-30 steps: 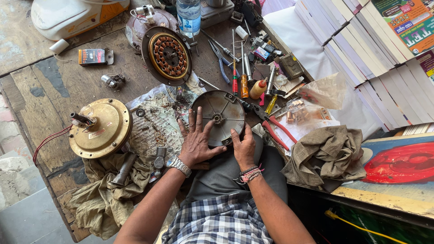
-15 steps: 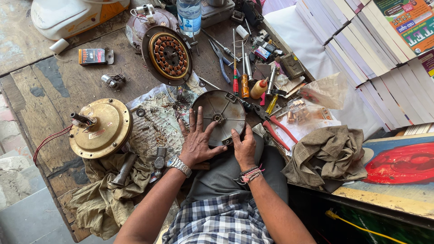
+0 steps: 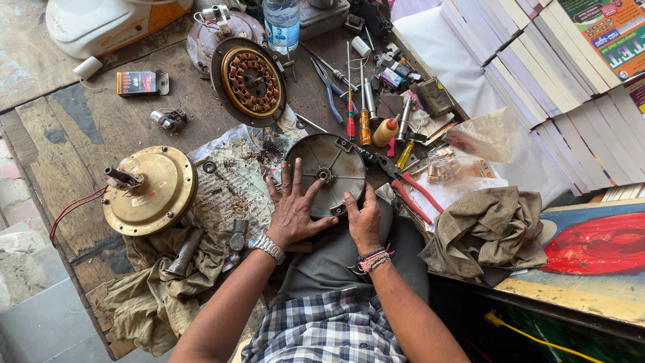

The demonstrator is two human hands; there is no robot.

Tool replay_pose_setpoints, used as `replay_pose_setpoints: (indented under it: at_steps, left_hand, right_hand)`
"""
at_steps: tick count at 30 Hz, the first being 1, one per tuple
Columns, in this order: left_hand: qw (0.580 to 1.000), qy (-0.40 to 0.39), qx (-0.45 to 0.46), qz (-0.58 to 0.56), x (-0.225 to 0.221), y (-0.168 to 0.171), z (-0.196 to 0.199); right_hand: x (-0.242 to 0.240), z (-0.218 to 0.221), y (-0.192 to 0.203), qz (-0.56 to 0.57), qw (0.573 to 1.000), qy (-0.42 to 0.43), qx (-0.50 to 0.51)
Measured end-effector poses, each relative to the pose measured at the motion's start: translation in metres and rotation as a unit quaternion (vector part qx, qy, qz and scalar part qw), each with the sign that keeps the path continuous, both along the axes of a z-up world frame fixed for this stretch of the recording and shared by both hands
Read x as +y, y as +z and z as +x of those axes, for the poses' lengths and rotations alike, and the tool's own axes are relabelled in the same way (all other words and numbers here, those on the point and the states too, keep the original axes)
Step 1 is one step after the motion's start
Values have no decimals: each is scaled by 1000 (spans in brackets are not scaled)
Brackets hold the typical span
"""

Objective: The person disassembles a ceiling fan motor, cleans the internal components with a cloth, and reassembles the unit using a hammer and screwdriver. The person handles the motor housing, rotor, and stator, then secures the casing with screws.

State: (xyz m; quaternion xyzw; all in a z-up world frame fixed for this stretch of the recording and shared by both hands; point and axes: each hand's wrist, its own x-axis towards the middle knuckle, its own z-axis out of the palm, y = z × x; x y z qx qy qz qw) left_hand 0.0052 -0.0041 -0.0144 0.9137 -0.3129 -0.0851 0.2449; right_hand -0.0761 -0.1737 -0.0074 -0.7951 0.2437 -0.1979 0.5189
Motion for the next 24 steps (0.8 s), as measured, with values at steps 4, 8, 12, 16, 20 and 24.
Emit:
replay_pose_setpoints:
  at_steps: [4,8,12,16,20,24]
  left_hand:
    - [993,1,-110,-39,2,-1,0]
    - [998,4,-56,8,4,13,-3]
    - [998,-5,-55,-21,4,29,-4]
    - [997,4,-56,-49,5,31,-4]
    - [997,7,-45,-59,7,32,-2]
    - [987,8,-113,-116,14,32,-8]
  right_hand:
    - [-2,4,-8,3,1000,-3,3]
    - [-4,0,2,-5,999,30,-34]
    - [-35,-37,37,-122,990,-66,16]
    - [-117,-86,80,-473,868,-150,-22]
    - [-177,-123,78,-613,728,-233,198]
    - [-213,-141,44,-492,816,-208,220]
